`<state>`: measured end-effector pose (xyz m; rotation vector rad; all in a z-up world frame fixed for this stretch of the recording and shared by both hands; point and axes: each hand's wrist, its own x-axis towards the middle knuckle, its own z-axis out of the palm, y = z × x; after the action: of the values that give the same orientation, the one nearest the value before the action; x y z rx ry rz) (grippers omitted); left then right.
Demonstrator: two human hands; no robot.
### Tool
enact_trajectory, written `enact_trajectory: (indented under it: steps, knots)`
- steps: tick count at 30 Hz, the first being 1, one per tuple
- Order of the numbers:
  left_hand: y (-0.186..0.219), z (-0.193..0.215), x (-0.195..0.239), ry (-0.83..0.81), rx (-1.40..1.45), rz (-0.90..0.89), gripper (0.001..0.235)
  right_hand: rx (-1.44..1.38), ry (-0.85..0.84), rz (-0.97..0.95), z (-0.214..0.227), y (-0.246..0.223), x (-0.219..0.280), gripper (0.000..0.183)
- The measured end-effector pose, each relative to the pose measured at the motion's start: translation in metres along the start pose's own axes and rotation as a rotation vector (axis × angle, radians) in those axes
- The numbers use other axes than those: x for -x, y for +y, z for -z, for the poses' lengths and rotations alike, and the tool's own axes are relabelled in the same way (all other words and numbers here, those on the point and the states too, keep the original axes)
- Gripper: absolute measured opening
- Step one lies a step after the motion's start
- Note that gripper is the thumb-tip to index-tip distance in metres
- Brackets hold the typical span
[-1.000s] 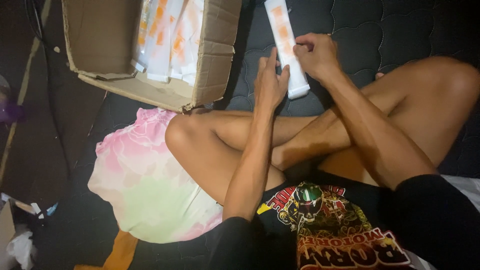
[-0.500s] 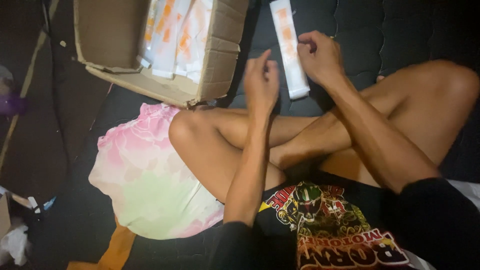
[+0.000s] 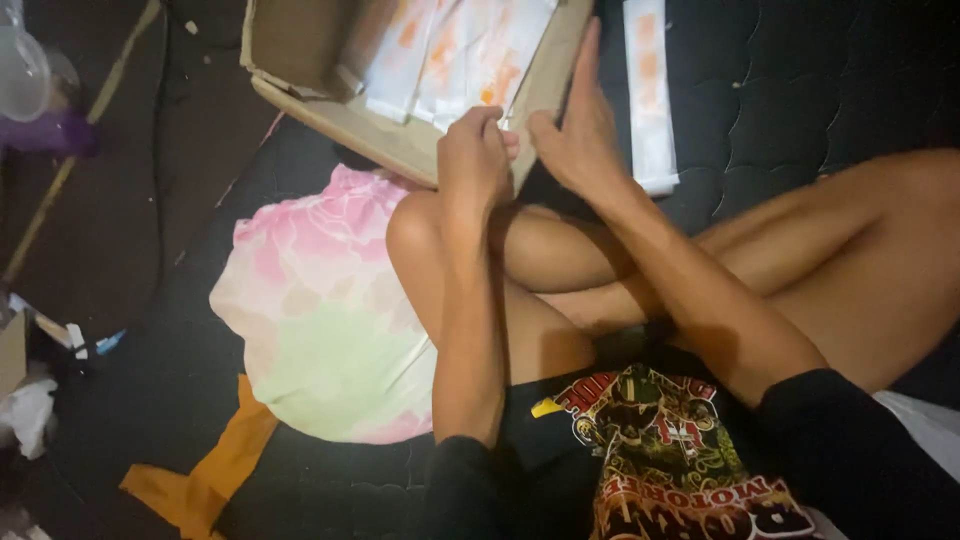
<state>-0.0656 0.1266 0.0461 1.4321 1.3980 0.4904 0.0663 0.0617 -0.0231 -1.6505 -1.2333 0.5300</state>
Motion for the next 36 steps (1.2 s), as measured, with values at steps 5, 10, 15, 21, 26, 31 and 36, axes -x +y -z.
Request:
enact_trajectory:
  steps: [5,10,15,21,26,31,36]
  knots:
    - [-0.047,-0.041,-0.049,0.229,-0.421,-0.143,0.021,0.009,0.004,0.005,0.004,-0.014,0.021,0.093]
    - [-0.041,-0.049,-0.056,0.364,-0.547,0.097,0.024,-0.019,0.014,-0.015,0.007,-0.017,0.026,0.092]
    - [-0.050,-0.039,-0.058,0.345,-0.487,0.027,0.012,-0.039,0.018,-0.046,0.005,-0.022,0.022,0.093]
    - [-0.014,-0.015,-0.035,0.282,-0.310,-0.045,0.018,-0.099,0.018,0.017,-0.012,-0.002,0.007,0.098]
    - [0.026,0.013,0.000,0.220,0.054,-0.479,0.019,-0.243,-0.006,0.011,-0.003,-0.015,-0.007,0.088]
    - [0.053,-0.002,0.048,-0.061,0.386,-0.513,0.015,-0.415,-0.092,-0.278,0.066,-0.029,-0.003,0.050]
    - [0.006,-0.058,0.036,-0.417,0.399,-0.361,0.018,-0.662,-0.126,-0.369,0.138,-0.013,0.017,0.049]
